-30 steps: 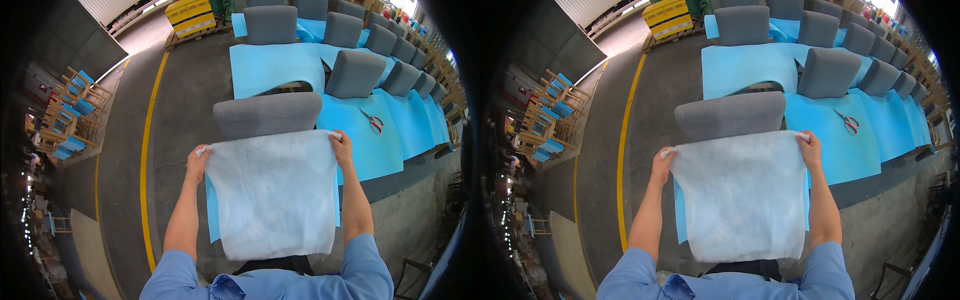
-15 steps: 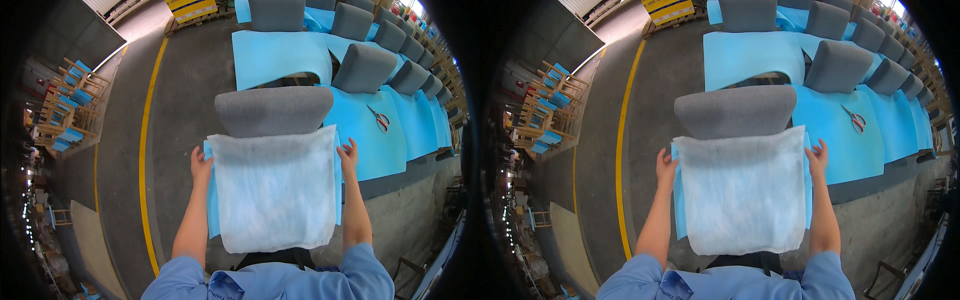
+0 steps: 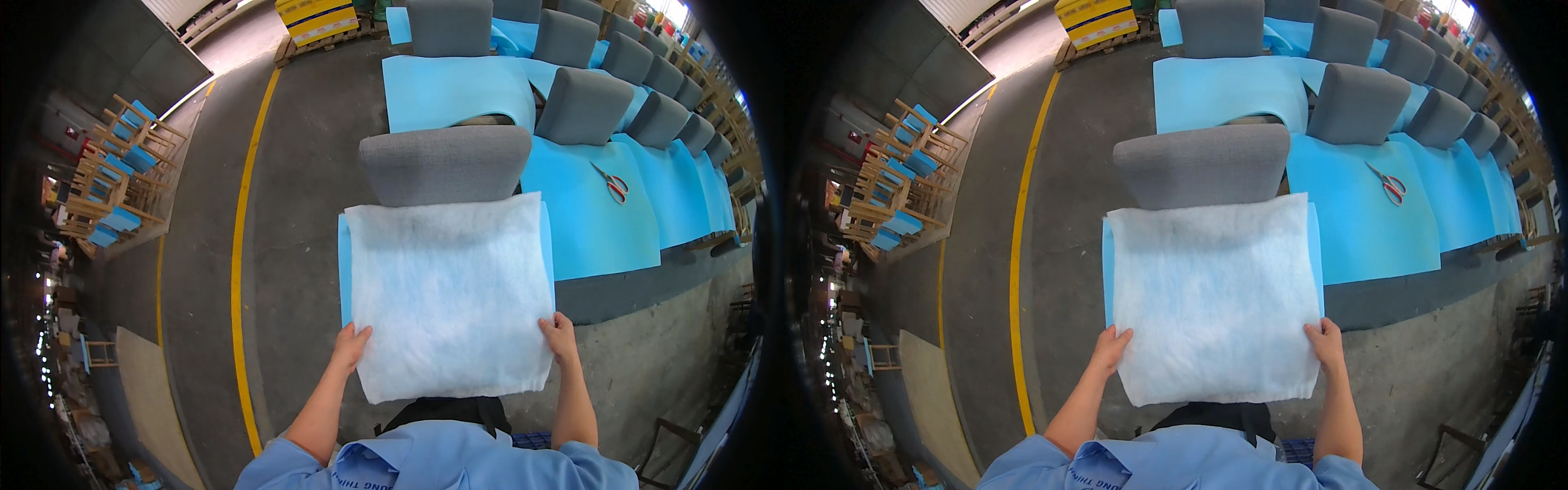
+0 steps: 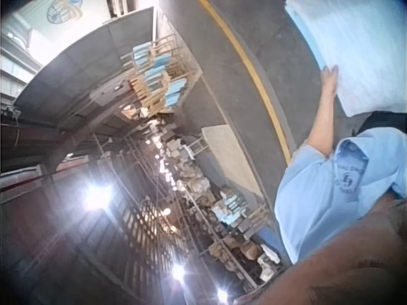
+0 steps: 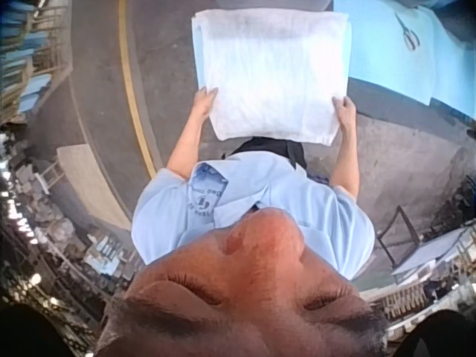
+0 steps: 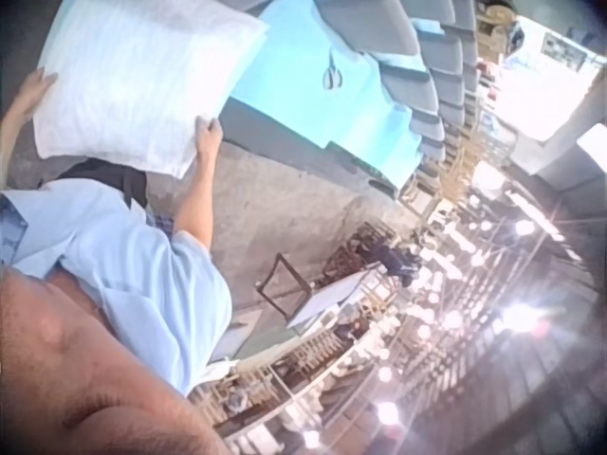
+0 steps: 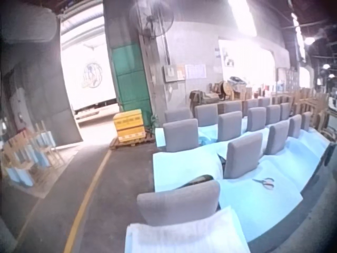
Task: The person unpacks foam and fabric from plastic bags, places a white foam pad on a chair seat, then covers it with a gray fabric cover. The person uses scissors to trim excess blue protective material from the chair and discards the cut pieces into a waste bag.
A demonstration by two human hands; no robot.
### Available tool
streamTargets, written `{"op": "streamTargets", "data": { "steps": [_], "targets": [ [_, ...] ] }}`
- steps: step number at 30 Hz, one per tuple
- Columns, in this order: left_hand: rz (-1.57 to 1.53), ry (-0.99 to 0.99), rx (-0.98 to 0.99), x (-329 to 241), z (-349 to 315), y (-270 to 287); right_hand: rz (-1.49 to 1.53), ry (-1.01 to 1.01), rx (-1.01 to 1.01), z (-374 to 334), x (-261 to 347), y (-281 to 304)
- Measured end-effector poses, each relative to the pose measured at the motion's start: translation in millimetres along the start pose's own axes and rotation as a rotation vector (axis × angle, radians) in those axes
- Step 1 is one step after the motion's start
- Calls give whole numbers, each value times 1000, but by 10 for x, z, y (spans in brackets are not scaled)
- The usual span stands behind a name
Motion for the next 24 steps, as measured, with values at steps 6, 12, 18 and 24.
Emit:
{"op": "streamTargets", "data": {
  "steps": [6,12,18,24],
  "targets": [
    [365,19,-207,-71,-37,20,-319,79,-138,-65,85,-13],
    [675,-704,-398,-581,-80,-360,-668,809,-341,-44,742,-422],
    [849,-1234,-104,-1274,606,-1443,-909,1236,7,506,1356,-1710],
    [1058,-1244,-69,-1479,1257,-1749,-918,1215,86,1263,1410,-2096]
  ]
}}
Point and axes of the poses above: each hand's wrist, its own z-axis towards the middle knuckle, its own y-axis out of the back of the hand, x = y × z, the point moved 2 cm from there along z, towards the middle knuckle, and after that the axes turned 3 degrees about y, right-handed, at the moved point
